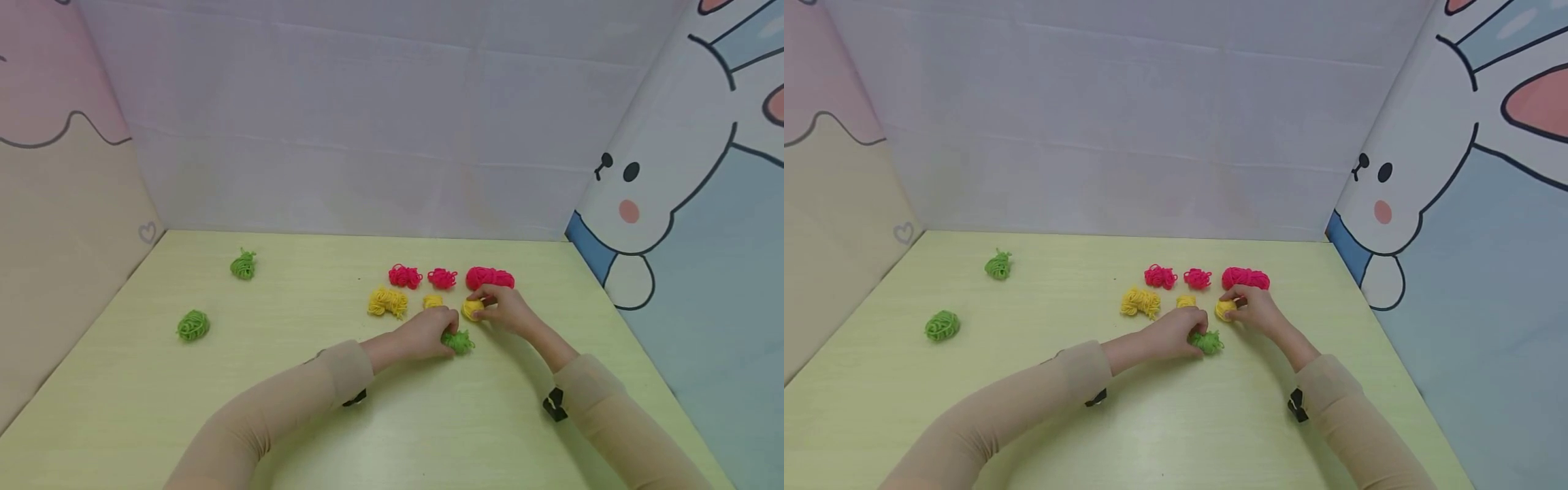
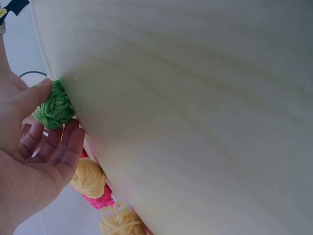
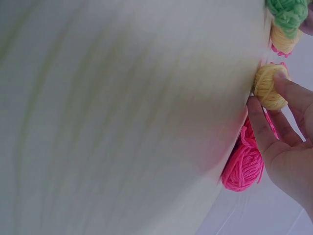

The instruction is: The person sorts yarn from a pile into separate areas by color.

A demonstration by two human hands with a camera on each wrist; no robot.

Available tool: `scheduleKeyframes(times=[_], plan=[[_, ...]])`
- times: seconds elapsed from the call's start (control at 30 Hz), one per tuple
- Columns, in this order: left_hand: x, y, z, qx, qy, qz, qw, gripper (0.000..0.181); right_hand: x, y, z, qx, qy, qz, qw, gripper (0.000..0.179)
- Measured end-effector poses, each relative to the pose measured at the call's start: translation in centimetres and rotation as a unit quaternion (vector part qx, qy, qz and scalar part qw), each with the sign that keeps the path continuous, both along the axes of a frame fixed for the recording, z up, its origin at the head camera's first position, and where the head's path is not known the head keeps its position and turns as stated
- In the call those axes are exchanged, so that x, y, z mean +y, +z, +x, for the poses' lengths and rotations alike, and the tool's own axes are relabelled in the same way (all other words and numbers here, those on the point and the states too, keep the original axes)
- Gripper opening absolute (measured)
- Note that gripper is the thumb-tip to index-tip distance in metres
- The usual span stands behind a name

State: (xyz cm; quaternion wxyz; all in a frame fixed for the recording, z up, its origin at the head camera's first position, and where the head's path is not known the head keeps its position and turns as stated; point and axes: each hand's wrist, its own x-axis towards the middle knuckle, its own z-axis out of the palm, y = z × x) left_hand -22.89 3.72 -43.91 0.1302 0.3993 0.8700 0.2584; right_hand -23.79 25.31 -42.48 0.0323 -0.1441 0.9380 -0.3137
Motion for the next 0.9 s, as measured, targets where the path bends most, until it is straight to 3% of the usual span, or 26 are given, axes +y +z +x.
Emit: scheduleKeyframes(times=[0.33,0.5,0.67,0.9], plan=[[-0.7,0.3,0.2,-0.014,0.009,0.009,0.9998,0.032,0.0,-0.1,-0.2,-0.021,-0.016,0.010,0.9996,0.025],[-1.4,0.9,0.1,-0.030,0.021,0.017,0.9992,0.043,-0.1,0.0,-0.2,-0.014,-0.007,0.010,0.9998,0.027],[-2.8,2.0,0.3,-0.007,0.009,0.044,0.9990,0.046,-0.2,0.2,-0.1,-0.011,0.002,0.007,0.9999,0.028],[-5.4,4.0,0.5,0.024,0.022,0.079,0.9964,0.039,0.0,0.3,-0.2,-0.017,0.015,0.002,0.9997,0.032]])
